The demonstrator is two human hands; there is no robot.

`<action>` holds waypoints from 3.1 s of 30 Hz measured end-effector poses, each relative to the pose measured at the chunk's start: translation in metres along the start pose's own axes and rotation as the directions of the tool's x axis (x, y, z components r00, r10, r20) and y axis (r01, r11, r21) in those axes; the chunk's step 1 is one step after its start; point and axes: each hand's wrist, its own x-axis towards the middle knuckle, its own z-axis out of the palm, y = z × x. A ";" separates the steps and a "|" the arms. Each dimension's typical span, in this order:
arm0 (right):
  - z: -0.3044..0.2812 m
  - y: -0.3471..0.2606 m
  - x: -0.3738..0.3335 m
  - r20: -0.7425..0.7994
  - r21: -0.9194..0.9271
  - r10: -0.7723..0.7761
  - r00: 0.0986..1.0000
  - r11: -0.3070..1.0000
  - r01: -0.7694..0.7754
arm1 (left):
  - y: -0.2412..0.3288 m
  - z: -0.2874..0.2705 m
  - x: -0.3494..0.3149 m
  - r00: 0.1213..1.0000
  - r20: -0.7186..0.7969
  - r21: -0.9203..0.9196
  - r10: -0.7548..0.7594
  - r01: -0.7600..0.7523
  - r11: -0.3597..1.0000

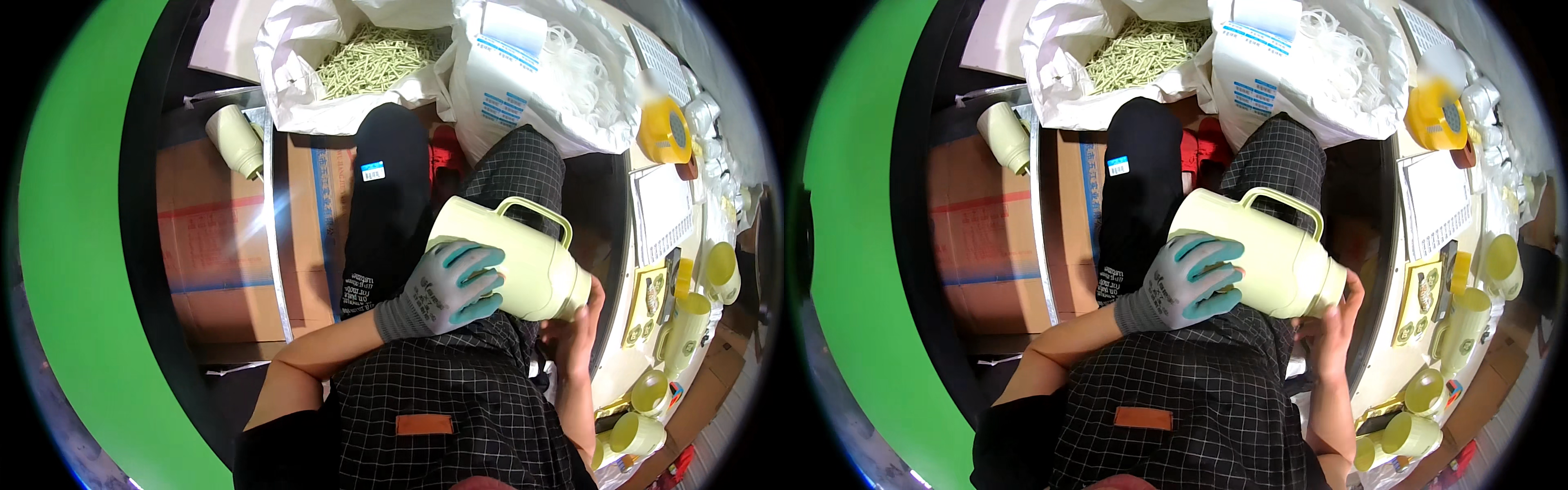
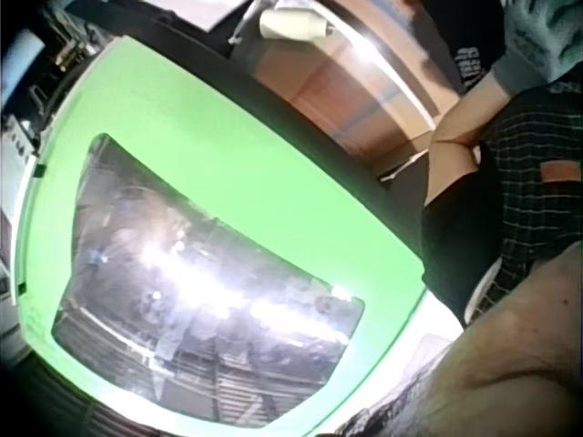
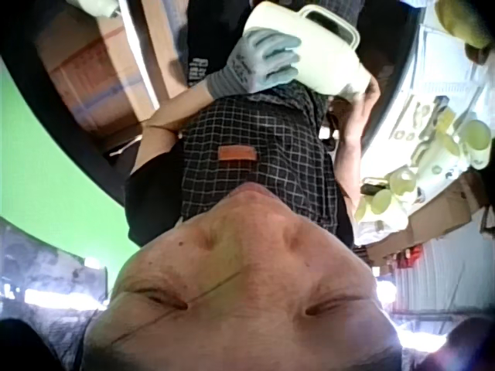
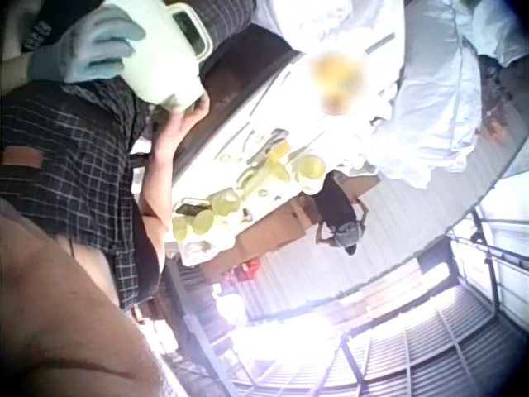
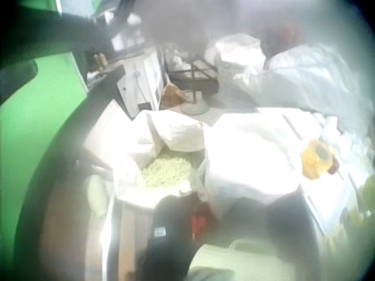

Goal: The person applies labels and stickers to thermoses by hand, picking up individual jugs and placing them into a box after completion.

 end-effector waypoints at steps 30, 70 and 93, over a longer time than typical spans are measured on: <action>0.055 0.014 0.013 0.408 -0.139 -0.229 0.884 0.941 0.308 | -0.040 -0.053 -0.015 0.487 -0.113 -0.950 -0.866 0.203 0.237; 0.046 -0.098 0.062 0.299 -0.518 -0.628 0.719 0.526 0.675 | -0.067 -0.025 -0.036 0.533 0.439 -0.479 -0.723 0.820 0.314; -0.126 0.021 0.110 -0.406 -0.829 -0.819 0.406 0.517 0.214 | -0.010 -0.001 0.039 0.975 0.205 0.195 0.080 -0.121 0.973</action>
